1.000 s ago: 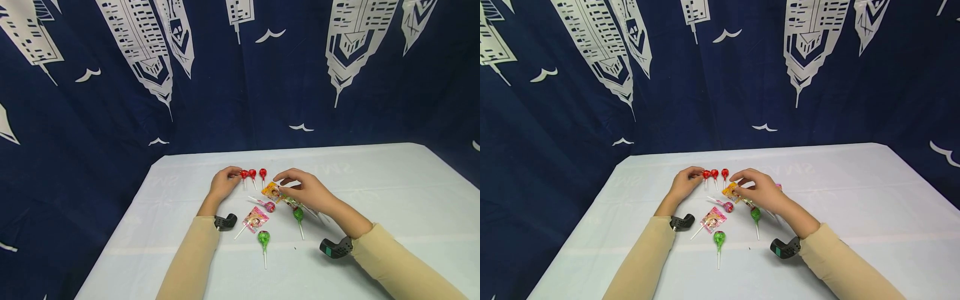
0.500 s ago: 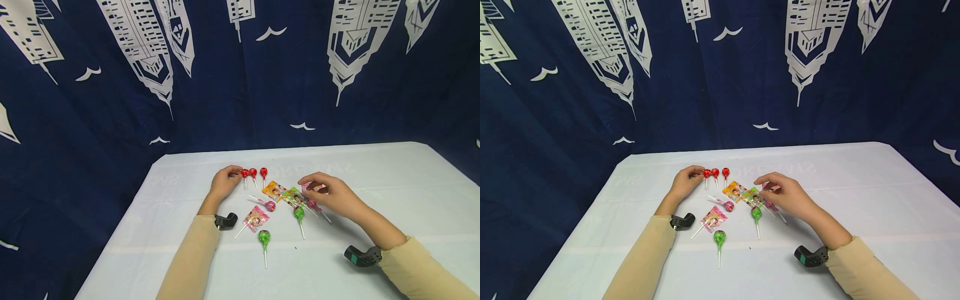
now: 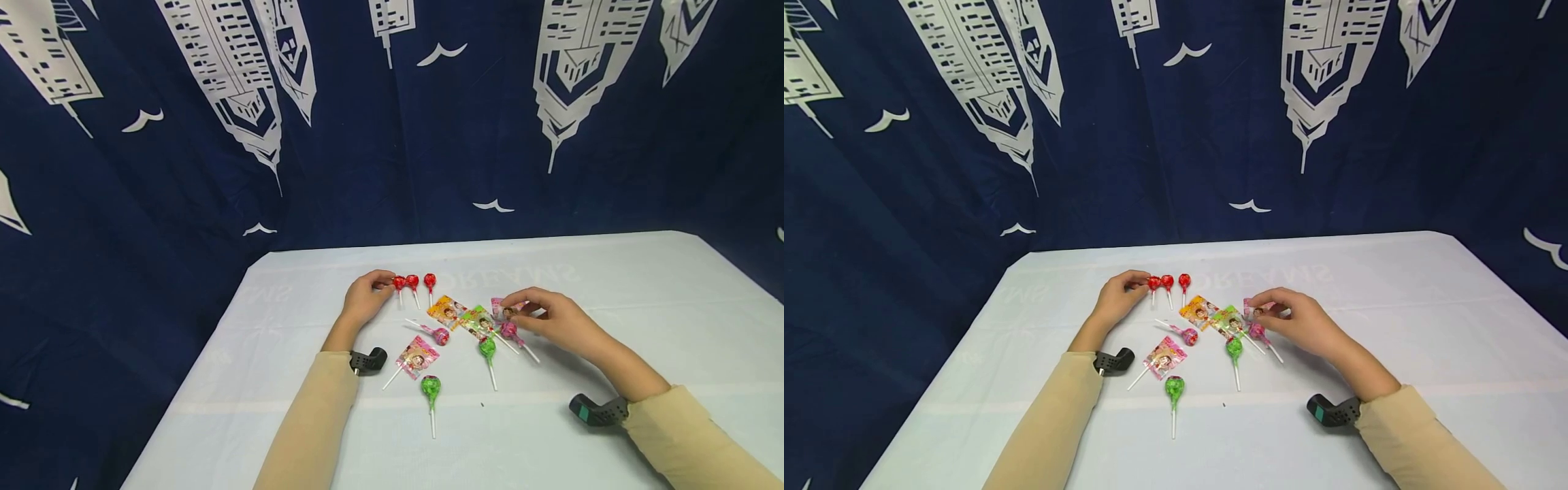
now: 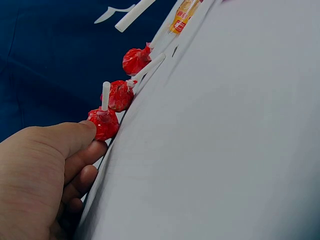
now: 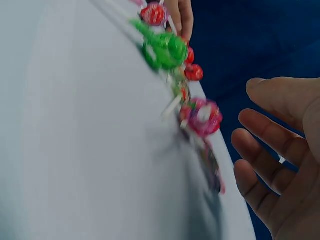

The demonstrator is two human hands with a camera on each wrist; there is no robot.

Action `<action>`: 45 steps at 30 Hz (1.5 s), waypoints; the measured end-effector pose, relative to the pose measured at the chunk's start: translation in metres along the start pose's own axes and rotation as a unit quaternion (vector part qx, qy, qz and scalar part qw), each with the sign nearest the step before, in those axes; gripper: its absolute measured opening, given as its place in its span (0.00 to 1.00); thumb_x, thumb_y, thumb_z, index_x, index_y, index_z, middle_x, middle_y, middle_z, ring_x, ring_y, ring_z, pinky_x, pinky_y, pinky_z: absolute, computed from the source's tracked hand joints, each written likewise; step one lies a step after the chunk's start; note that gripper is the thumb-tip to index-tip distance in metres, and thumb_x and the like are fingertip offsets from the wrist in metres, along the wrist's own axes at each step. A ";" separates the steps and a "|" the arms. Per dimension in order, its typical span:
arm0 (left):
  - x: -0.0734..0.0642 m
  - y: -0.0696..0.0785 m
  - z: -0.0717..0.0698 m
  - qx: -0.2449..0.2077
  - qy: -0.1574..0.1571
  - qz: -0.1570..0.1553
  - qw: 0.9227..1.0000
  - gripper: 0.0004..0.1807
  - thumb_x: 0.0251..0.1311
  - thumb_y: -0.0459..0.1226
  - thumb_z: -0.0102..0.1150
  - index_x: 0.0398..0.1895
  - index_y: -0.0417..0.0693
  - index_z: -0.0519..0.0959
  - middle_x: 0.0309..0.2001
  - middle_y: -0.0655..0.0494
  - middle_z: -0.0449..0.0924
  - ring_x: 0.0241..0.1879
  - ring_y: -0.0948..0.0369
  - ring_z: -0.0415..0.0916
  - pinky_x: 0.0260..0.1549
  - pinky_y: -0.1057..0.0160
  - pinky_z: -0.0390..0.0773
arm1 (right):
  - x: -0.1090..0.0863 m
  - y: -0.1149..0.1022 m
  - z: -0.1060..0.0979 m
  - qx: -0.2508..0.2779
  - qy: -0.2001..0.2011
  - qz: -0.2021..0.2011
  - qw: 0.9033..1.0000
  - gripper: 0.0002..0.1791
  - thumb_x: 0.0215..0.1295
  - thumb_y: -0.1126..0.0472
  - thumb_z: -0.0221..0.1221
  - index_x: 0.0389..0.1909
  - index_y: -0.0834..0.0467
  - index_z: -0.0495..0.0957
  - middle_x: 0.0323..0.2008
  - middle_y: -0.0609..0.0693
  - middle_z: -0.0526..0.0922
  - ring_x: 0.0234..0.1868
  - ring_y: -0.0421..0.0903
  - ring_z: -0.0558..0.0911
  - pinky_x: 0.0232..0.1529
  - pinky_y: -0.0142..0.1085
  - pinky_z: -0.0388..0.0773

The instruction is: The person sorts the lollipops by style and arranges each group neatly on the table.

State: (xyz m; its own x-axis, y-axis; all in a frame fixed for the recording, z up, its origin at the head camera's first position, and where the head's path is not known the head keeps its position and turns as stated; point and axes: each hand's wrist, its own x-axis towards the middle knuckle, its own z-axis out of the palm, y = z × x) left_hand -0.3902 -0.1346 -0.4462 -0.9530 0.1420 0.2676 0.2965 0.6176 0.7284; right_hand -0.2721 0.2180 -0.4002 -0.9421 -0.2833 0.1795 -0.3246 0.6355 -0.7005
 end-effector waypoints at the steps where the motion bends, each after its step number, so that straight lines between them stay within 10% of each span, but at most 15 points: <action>1: 0.000 0.000 0.000 0.000 0.001 0.000 1.000 0.14 0.64 0.38 0.62 0.52 0.51 0.84 0.45 0.54 0.87 0.47 0.56 0.81 0.53 0.55 0.76 | 0.000 0.002 0.000 -0.003 -0.001 -0.003 1.000 0.16 0.66 0.59 0.65 0.53 0.53 0.82 0.51 0.54 0.84 0.44 0.43 0.82 0.35 0.32 0.78; 15: -0.001 0.000 0.000 -0.002 0.005 0.008 1.000 0.14 0.64 0.37 0.62 0.52 0.50 0.84 0.45 0.53 0.87 0.47 0.55 0.81 0.53 0.54 0.76 | 0.001 0.032 0.012 0.047 -0.022 -0.041 0.998 0.16 0.65 0.58 0.66 0.53 0.56 0.82 0.50 0.56 0.84 0.28 0.38 0.76 0.31 0.30 0.74; 45: -0.002 0.001 0.000 0.001 0.003 -0.001 1.000 0.14 0.65 0.38 0.62 0.53 0.51 0.83 0.45 0.53 0.87 0.48 0.55 0.80 0.54 0.53 0.76 | 0.001 0.038 0.019 0.040 -0.023 -0.043 0.998 0.11 0.65 0.57 0.66 0.48 0.51 0.85 0.47 0.51 0.86 0.32 0.36 0.73 0.34 0.29 0.73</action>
State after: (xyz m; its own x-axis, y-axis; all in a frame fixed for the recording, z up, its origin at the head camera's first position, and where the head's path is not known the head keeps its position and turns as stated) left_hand -0.3877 -0.1348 -0.4462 -0.9531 0.1368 0.2699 0.2949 0.6192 0.7277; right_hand -0.2839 0.2279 -0.4399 -0.9056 -0.3683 0.2104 -0.3944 0.5485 -0.7373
